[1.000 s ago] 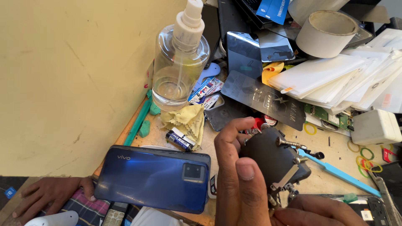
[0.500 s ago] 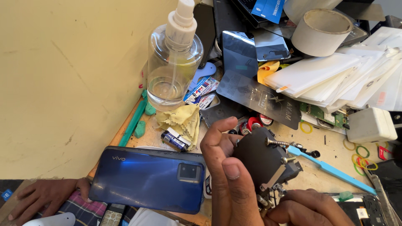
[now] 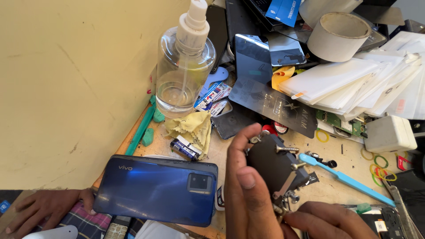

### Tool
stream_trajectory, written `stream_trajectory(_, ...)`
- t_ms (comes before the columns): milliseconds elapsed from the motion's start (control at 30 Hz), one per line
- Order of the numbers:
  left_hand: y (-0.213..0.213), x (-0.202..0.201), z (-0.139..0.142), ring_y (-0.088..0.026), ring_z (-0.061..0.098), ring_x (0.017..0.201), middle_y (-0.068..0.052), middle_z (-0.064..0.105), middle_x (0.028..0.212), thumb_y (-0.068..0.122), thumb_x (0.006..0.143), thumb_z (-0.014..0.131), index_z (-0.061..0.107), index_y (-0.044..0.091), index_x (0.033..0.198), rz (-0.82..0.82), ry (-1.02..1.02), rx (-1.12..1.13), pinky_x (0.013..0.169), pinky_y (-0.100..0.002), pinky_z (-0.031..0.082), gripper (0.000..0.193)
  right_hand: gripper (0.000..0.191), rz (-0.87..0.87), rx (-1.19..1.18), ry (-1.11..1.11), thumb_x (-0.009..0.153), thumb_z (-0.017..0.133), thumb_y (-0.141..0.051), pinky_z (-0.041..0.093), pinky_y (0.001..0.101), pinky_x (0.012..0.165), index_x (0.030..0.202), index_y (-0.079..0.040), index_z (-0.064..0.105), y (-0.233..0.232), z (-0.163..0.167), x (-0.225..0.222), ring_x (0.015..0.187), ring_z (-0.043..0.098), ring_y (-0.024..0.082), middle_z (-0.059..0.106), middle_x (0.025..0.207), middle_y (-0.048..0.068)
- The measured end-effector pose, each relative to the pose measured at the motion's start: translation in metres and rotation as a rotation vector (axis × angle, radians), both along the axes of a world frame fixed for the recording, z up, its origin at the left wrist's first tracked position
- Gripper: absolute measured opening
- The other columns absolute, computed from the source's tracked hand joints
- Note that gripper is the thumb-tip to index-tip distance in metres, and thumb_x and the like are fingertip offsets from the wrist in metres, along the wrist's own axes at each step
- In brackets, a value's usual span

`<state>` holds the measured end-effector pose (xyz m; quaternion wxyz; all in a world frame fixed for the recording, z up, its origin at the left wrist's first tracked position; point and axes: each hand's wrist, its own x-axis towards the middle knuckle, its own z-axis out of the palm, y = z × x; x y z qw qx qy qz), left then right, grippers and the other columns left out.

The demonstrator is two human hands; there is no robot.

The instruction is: The person repairs a disassembled smartphone at a cluttered workbench. They pry at the phone's internals with a green spudger-like tool, handle small components and a battery, reposition the phone frame, briefly power on a phone to view its screen, and press the housing back together by hand.

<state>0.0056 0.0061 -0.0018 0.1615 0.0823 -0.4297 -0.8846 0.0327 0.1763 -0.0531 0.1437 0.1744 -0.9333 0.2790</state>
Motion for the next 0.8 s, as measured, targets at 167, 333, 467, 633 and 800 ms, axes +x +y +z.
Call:
stream_trajectory(167, 0.000, 0.004, 0.000, -0.011, 0.065, 0.091, -0.007, 0.069, 0.102, 0.079, 0.097, 0.038, 0.056, 0.002, 0.136, 0.015, -0.074, -0.170, 0.080, -0.026, 0.052, 0.089, 0.034, 0.152, -0.008, -0.041, 0.065, 0.087, -0.021, 0.057, 0.0284, 0.082, 0.095, -0.012, 0.073, -0.001, 0.019, -0.007, 0.098, 0.071, 0.014, 0.075, 0.096, -0.001)
stream_trajectory(333, 0.000, 0.002, -0.004, -0.011, 0.062, 0.089, -0.010, 0.068, 0.101, 0.074, 0.100, 0.040, 0.056, 0.000, 0.138, -0.028, -0.040, -0.129, 0.081, -0.026, 0.052, 0.085, 0.021, 0.134, -0.071, -0.138, 0.068, 0.087, -0.018, 0.056, 0.0262, 0.085, 0.083, -0.018, 0.072, -0.006, 0.026, -0.010, 0.095, 0.071, 0.010, 0.070, 0.091, -0.005)
stream_trajectory(467, 0.001, 0.004, -0.005, -0.012, 0.064, 0.090, -0.010, 0.070, 0.103, 0.072, 0.101, 0.043, 0.055, 0.000, 0.137, -0.043, -0.029, -0.083, 0.079, -0.026, 0.053, 0.081, 0.021, 0.216, -0.087, -0.280, 0.068, 0.087, -0.016, 0.055, 0.0251, 0.082, 0.084, -0.019, 0.073, 0.000, 0.031, -0.018, 0.092, 0.071, 0.010, 0.069, 0.088, -0.004)
stream_trajectory(633, 0.003, -0.003, -0.008, -0.014, 0.066, 0.098, -0.011, 0.069, 0.109, 0.064, 0.103, 0.046, 0.052, 0.001, 0.138, -0.115, -0.024, 0.117, 0.085, -0.029, 0.054, 0.072, 0.014, 0.187, -0.151, -0.220, 0.074, 0.089, -0.020, 0.059, 0.0234, 0.077, 0.082, -0.019, 0.077, 0.008, 0.015, -0.017, 0.089, 0.072, 0.012, 0.070, 0.089, -0.001)
stream_trajectory(800, 0.007, -0.004, -0.012, -0.013, 0.064, 0.098, -0.008, 0.068, 0.112, 0.062, 0.103, 0.045, 0.056, 0.003, 0.137, -0.057, -0.079, 0.222, 0.087, -0.025, 0.053, 0.068, 0.013, -0.040, 0.028, -0.015, 0.076, 0.092, -0.030, 0.061, 0.0274, 0.081, 0.084, -0.026, 0.083, 0.002, -0.017, 0.001, 0.091, 0.071, 0.013, 0.071, 0.091, -0.004)
